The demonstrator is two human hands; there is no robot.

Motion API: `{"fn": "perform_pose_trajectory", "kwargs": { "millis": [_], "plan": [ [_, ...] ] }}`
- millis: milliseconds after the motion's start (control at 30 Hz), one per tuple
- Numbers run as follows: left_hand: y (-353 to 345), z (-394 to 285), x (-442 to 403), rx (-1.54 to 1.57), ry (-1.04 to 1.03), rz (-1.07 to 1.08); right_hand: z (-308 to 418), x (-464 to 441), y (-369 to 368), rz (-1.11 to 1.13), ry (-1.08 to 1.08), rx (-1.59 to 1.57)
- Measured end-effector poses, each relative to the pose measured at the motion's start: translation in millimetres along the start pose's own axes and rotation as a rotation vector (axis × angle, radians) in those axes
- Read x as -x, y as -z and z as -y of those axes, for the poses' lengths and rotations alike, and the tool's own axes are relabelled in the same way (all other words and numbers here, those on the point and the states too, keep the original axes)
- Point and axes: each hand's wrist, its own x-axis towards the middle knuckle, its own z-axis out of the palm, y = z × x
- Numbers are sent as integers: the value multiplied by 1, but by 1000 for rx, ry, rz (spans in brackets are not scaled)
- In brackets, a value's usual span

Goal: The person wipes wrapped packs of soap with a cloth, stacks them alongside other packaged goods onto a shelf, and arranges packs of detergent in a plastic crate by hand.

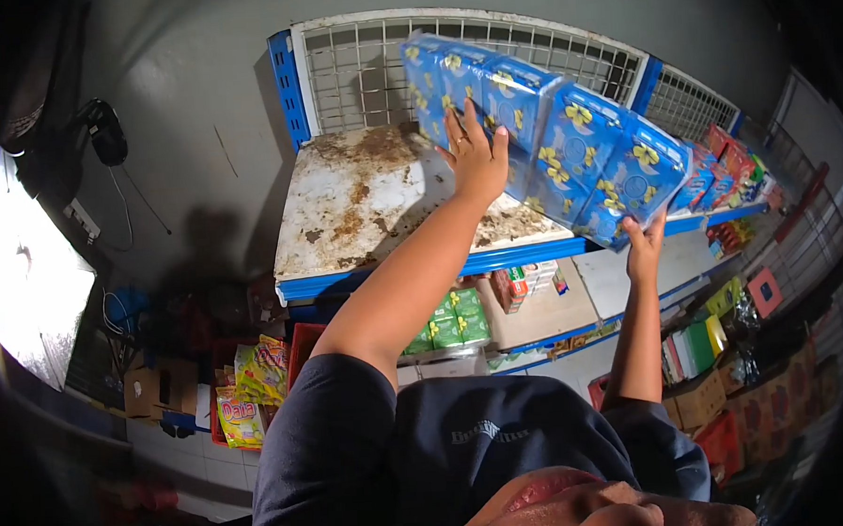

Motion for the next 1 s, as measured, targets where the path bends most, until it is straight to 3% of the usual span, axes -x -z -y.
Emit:
{"fn": "perform_pose_trajectory", "kwargs": {
  "millis": [67, 233, 600, 800, 900, 1000],
  "plan": [
    [0, 0, 1, 28, -41, -163, -2, -4, -1, -39, -80, -66],
    [1, 5, -3, 12, -11, -212, -10, -23, -4, -65, -214, -58],
    [7, 4, -6, -2, 138, -68, -20, -33, 2, -16, -261, -62],
    [5, 5, -8, 17, 129, -170, -23, -25, 11, 54, -191, -70],
    [2, 7, -9, 98, 33, -374, -33, -29, 17, 100, -138, 2],
    [5, 7, -8, 60, 73, -304, -30, -33, 11, 83, -188, 62]
  ]
}}
